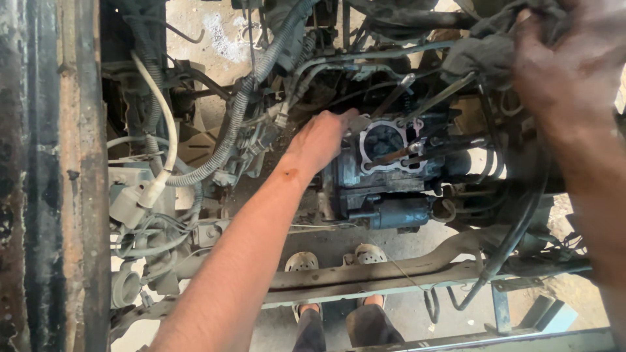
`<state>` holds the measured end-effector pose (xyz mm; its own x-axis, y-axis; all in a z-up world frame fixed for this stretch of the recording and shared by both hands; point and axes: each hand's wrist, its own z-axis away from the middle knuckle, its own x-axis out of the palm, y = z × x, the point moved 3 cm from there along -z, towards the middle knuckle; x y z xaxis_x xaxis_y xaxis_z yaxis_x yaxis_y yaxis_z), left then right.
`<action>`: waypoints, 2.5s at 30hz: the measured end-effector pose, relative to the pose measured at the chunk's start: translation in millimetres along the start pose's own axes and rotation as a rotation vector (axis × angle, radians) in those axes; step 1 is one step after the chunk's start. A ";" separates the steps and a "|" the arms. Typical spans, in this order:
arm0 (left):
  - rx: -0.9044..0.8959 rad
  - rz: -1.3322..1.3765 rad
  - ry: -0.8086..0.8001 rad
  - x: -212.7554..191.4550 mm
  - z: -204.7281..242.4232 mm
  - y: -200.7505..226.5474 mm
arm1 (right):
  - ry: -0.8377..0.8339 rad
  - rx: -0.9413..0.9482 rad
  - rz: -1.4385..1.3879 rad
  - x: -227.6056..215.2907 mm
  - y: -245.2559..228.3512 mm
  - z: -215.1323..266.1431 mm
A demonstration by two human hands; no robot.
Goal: The person works underneath a vehicle, manipulating engine components and hoses with their hands. They use a rag to wipe surfaces and adjust various parts within the engine bay, focusing on a specific mechanical assembly.
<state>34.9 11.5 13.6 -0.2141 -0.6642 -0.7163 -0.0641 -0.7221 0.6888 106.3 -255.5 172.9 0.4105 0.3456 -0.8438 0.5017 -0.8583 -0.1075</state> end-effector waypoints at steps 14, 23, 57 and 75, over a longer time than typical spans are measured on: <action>-0.030 0.151 0.178 15.5 -4.6 -22.0 | 0.045 -0.077 0.096 -1.2 0.1 -3.3; -0.081 0.187 0.192 12.1 1.1 -13.6 | -0.052 -0.024 -0.183 -8.9 -21.0 -11.1; -0.121 0.100 0.063 14.8 -7.7 -6.6 | -0.125 0.129 -0.276 -3.0 -16.3 -15.2; 0.213 -0.113 0.127 22.3 15.4 -6.7 | -0.113 0.139 -0.188 -9.2 -19.9 -21.4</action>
<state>15.6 4.4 -5.2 -0.0707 -0.6100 -0.7892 -0.2876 -0.7451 0.6017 108.9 -233.5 194.1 0.2281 0.4659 -0.8549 0.4484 -0.8297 -0.3325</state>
